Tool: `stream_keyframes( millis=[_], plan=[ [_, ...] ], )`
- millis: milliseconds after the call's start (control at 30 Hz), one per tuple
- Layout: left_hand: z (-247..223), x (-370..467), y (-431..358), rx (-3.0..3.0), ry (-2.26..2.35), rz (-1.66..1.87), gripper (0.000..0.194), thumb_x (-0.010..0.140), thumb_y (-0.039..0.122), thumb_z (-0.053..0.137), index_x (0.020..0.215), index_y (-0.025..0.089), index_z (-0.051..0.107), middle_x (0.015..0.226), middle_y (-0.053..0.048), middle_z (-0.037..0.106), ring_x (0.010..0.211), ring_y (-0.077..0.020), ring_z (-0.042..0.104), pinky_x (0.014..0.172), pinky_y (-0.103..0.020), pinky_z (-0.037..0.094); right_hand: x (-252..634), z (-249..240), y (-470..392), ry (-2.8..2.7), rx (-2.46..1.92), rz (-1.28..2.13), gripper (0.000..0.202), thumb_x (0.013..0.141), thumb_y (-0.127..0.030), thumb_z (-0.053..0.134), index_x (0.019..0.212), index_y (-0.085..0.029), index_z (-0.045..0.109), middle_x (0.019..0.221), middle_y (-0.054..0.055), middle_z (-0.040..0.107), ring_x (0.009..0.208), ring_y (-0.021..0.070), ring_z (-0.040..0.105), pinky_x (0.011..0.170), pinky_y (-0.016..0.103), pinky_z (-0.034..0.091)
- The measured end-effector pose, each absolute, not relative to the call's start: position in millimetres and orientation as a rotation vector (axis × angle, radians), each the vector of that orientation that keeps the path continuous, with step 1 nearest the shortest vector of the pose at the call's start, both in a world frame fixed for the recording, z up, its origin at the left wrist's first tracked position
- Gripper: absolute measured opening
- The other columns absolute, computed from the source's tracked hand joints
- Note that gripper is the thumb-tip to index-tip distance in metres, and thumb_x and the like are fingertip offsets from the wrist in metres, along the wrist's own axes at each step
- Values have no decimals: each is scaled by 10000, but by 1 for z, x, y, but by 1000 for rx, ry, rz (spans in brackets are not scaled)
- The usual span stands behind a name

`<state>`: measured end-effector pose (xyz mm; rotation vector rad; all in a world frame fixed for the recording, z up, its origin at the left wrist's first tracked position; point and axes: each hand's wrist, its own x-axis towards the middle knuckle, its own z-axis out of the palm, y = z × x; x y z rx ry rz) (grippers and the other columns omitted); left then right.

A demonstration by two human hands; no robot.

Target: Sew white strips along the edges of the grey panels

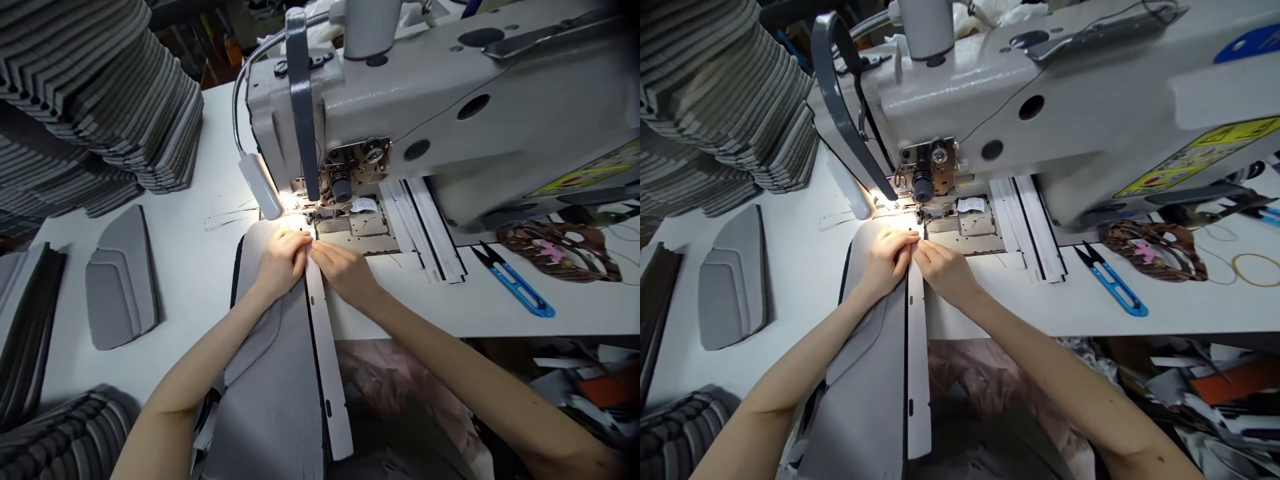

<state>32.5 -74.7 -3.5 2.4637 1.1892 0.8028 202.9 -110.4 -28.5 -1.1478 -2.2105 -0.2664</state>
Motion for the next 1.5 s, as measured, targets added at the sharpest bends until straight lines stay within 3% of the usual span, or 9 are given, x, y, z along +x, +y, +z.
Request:
stream_keyframes(
  millis=[167,300,400,500,733,900,1033,1367,1500],
  plan=[
    [-5,35,-75,2534,1153,782,164,912,173,498,950,180,657,1151,-61,734,995,-228,610,922,-413,508,202,-19,-115,-2262,-1218,-71,296,993,-64,400,959,-100,692,1026,131,746,965,211,698,856,302,557],
    [-5,34,-74,2629,1115,722,180,905,136,474,955,174,643,1183,-60,727,984,-243,596,883,-426,512,198,-1,-138,-2127,-1540,418,252,931,-104,487,1119,-103,655,924,108,710,782,216,663,682,315,526],
    [-5,33,-74,2683,1116,673,184,925,140,458,965,171,635,1201,-60,722,992,-254,596,876,-441,507,192,11,-160,-1983,-1624,891,565,827,-80,538,1389,-61,489,844,65,681,646,181,600,587,278,473],
    [-4,33,-72,2712,1099,649,185,949,154,443,962,168,627,1204,-65,720,983,-252,602,861,-435,511,188,14,-171,-1912,-1644,1112,707,799,-43,498,1492,-10,359,788,43,659,590,161,559,590,268,454],
    [-7,38,-60,2769,1098,634,206,969,176,417,914,182,616,1174,-80,719,999,-241,618,874,-425,520,186,13,-162,-1977,-1759,1070,628,859,-67,425,1483,-5,390,742,49,666,609,189,588,629,292,452],
    [-7,39,-48,2801,1124,625,187,948,170,435,906,191,616,1067,-85,713,997,-238,626,869,-412,529,184,20,-165,-2115,-1778,942,660,891,-123,446,1517,38,311,901,138,713,782,255,674,713,341,487],
    [-4,40,-50,2766,1121,618,172,893,124,459,890,196,615,989,-79,712,982,-232,628,856,-403,547,185,17,-161,-2078,-1815,1047,665,876,-71,431,1528,-8,321,840,92,717,759,232,673,746,327,482],
    [-6,44,-56,2820,1152,646,201,832,67,479,913,185,620,1043,-74,714,1022,-233,627,873,-389,561,185,11,-154,-2032,-1838,1031,603,951,-150,356,1531,13,333,873,129,734,785,262,682,745,362,501],
    [-4,42,-58,2791,1144,628,197,861,80,459,934,184,609,1056,-81,711,1029,-235,627,882,-399,559,191,13,-165,-2014,-1750,1079,690,914,-169,453,1547,27,263,994,165,728,841,263,677,767,372,518]
  ],
)
